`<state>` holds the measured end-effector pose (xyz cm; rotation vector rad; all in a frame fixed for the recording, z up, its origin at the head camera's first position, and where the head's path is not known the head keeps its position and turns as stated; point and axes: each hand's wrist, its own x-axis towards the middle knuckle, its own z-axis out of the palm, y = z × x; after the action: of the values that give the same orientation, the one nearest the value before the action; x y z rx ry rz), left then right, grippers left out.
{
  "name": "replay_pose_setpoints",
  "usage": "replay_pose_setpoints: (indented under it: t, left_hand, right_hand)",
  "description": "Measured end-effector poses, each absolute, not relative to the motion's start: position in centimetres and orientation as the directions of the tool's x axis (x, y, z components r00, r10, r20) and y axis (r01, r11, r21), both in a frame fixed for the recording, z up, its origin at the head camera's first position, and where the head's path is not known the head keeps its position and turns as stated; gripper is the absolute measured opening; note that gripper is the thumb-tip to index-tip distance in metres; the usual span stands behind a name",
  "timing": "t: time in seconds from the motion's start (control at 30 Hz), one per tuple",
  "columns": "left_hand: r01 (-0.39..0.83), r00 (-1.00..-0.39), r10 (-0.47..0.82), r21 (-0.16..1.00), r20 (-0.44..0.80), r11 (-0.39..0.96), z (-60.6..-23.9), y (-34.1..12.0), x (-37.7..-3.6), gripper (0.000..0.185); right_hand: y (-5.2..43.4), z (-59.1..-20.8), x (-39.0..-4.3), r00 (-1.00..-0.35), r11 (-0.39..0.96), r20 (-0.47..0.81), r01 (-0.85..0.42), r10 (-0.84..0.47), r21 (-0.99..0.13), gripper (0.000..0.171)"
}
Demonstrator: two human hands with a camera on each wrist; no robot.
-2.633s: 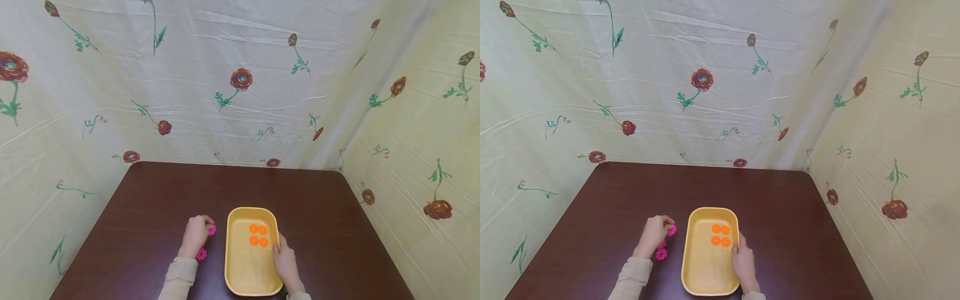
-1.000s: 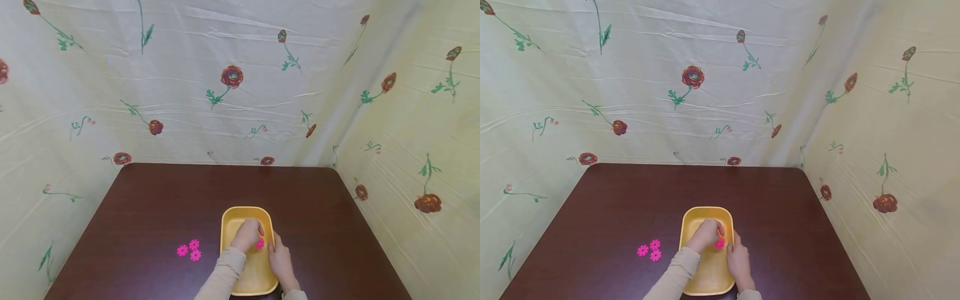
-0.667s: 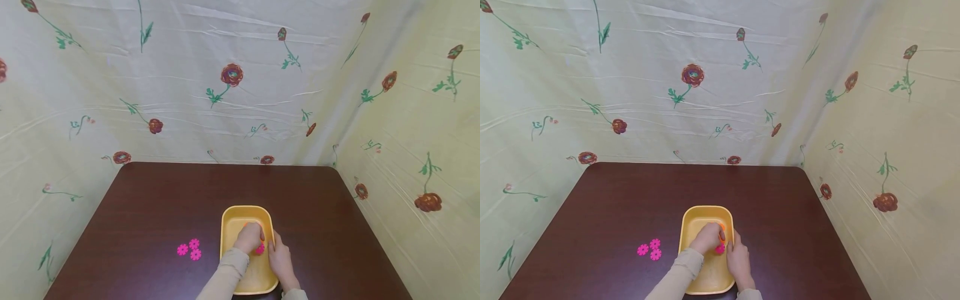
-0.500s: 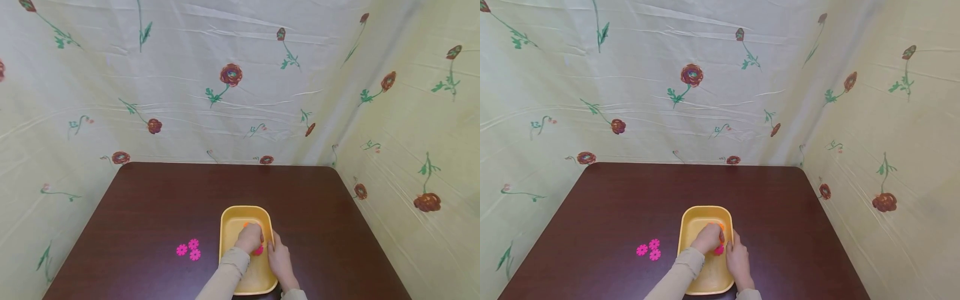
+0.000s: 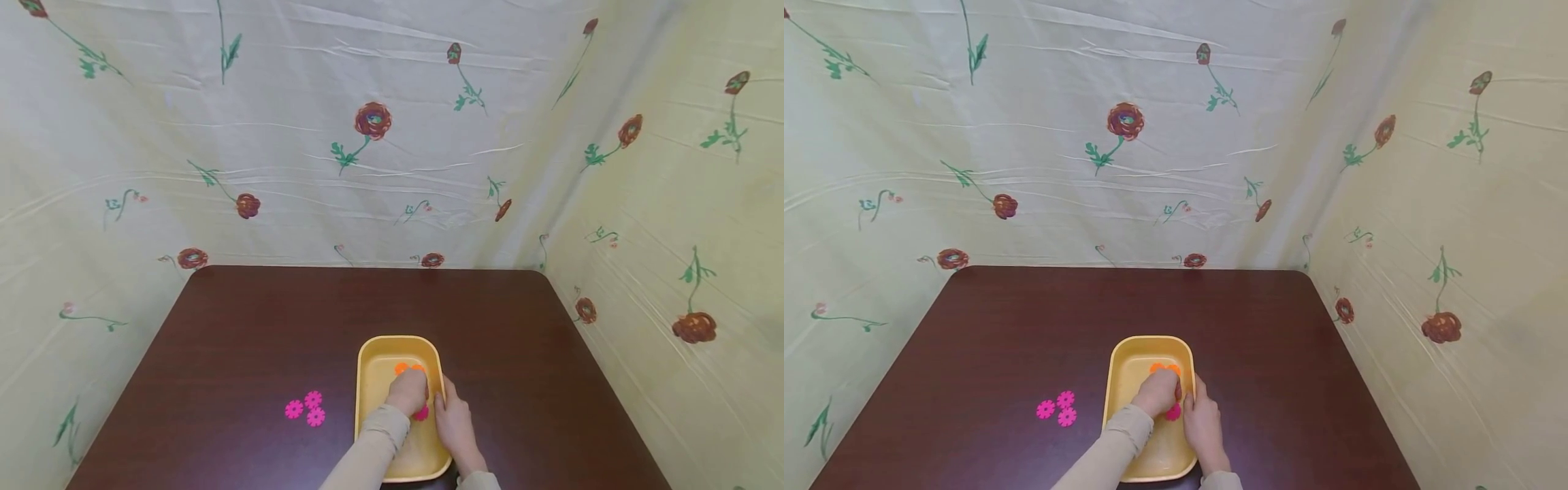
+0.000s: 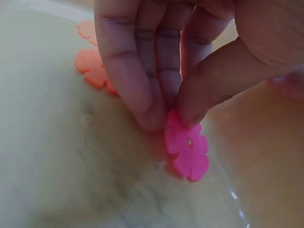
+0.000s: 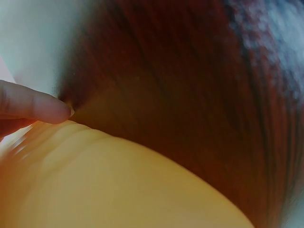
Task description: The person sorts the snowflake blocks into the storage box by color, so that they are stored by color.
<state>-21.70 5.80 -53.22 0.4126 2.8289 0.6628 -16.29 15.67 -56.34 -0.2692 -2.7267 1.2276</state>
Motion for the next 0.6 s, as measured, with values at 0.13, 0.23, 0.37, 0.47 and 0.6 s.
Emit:
replay_pose_setpoints:
  t: [0.13,0.23,0.37,0.47,0.6]
  left_hand:
    - [0.222,-0.946,0.305,0.464,-0.111,0.857,-53.28,5.8,-21.5,0.021]
    - [0.222,-0.948,0.3,0.451,-0.108,0.864,-53.48,5.86,-21.55,0.021]
    - [0.233,-0.95,0.298,0.416,-0.096,0.879,-53.69,6.01,-21.73,0.021]
    - [0.242,-0.952,0.296,0.406,-0.074,0.881,-53.5,6.1,-21.82,0.021]
    - [0.257,-0.954,0.297,0.41,-0.035,0.875,-53.02,6.23,-22.03,0.021]
  right_hand:
    - [15.6,-56.45,-16.33,-0.976,0.656,0.051,0.102,0.211,-0.748,0.039]
    - [15.54,-56.4,-16.35,-0.977,0.652,0.04,0.108,0.209,-0.75,0.04]
    - [15.52,-56.3,-16.37,-0.978,0.647,0.021,0.121,0.207,-0.753,0.04]
    - [15.57,-56.28,-16.38,-0.978,0.648,0.018,0.124,0.208,-0.751,0.04]
    - [15.69,-56.22,-16.37,-0.977,0.646,0.021,0.125,0.213,-0.753,0.04]
